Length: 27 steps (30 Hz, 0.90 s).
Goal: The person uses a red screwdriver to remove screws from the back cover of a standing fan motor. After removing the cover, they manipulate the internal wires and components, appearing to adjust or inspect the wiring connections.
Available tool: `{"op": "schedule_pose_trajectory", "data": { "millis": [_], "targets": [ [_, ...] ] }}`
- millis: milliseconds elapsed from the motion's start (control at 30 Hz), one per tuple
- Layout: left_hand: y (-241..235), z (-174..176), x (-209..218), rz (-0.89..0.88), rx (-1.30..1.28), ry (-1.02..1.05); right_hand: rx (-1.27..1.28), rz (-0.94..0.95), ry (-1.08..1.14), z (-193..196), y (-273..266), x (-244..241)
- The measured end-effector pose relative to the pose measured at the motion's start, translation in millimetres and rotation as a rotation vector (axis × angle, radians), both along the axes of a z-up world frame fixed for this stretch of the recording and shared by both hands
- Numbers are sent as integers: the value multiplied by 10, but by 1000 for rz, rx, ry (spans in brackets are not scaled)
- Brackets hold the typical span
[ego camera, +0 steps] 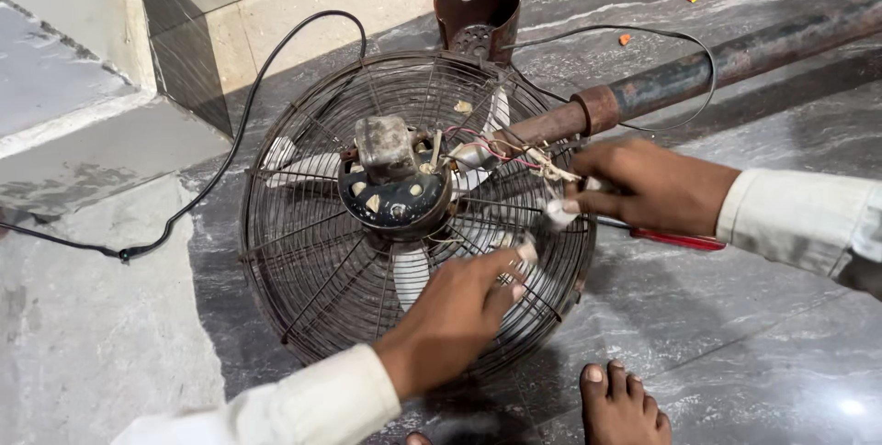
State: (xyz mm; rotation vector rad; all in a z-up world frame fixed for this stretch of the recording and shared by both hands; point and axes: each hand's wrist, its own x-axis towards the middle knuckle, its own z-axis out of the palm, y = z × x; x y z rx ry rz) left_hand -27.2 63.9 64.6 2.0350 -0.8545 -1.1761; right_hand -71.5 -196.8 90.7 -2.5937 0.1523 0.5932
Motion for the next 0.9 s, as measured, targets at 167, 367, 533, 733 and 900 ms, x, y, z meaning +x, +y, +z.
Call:
{"op": "schedule_pose_trajectory", "data": {
  "millis": [167,367,533,733,900],
  "targets": [
    [-157,-234,190,38,-562,-370,119,-69,64,-15,99,-132],
    [-305,-205,361,282,-126,18,273,-316,252,23,174,-222],
    [-349,-121,379,247,-84,-252,537,-380,204,39,222,-319],
    [-355,-303,385,-63,-274,-968,711,-593,159,-51,320,-422],
    [-380,-289,496,-378,-320,-1275,675,-610,166,-90,340,-474]
  ]
}}
